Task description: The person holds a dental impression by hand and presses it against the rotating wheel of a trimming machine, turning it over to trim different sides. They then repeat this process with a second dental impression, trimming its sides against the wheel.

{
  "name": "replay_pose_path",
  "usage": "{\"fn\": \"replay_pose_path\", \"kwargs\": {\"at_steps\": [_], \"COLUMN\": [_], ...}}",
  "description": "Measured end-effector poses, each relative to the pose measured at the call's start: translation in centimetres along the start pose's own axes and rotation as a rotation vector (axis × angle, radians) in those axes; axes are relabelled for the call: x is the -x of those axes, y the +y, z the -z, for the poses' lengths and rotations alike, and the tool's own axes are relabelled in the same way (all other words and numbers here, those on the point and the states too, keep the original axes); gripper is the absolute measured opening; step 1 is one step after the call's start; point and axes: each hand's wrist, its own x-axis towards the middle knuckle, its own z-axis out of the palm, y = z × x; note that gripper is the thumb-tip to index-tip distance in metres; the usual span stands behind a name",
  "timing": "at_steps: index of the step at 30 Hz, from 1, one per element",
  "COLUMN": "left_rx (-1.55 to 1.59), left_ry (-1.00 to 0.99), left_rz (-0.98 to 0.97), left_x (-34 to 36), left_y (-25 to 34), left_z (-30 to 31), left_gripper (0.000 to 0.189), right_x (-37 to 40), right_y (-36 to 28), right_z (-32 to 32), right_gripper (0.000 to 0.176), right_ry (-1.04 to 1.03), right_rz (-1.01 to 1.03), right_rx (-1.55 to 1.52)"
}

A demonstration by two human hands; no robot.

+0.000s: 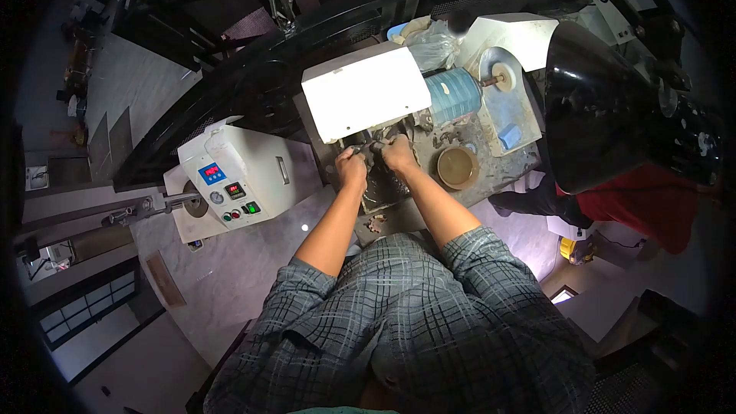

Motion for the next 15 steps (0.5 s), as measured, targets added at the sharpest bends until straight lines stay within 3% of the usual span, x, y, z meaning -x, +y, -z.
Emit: {"fn": "replay_pose_path", "kwargs": {"at_steps": [1,3,5,7,9,11,15], "left_rx": [-0.032,-0.078,0.11,0.11,0.11,-0.059,-0.168], "left_ry": [0.159,0.073,0.104,0.053,0.008,-0.118,-0.033], "left_rz": [-0.01,0.057,-0.042,-0.034,-0.024,0.052,0.02], "left_x": [1.3,0.8,-1.3,-1.1,0.1,0.9,1.3], "left_y": [1.6,1.8,-0.9,-0.6,1.2,3.1,3.9], "left_z": [-0.7,-0.4,-0.2,0.1,0.5,0.6,-0.2], "left_gripper": [0.029,0.027,0.011,0.011,0.018,0.014,0.016], "right_x": [0.1,0.4,1.0,1.4,1.8,1.0,1.1], "right_y": [-0.5,-1.6,-2.0,-2.4,-2.8,-1.9,-2.3], "right_z": [0.1,0.4,0.4,0.5,0.6,0.5,0.9], "right_gripper": [0.026,0.026,0.025,0.024,0.023,0.022,0.023], "right_ry": [0.0,-0.003,0.034,0.067,-0.049,-0.025,0.009], "right_rz": [-0.001,-0.034,-0.003,0.027,0.011,-0.067,-0.152], "right_rx": [-0.001,0.046,0.073,0.099,-0.044,-0.086,-0.146]}}
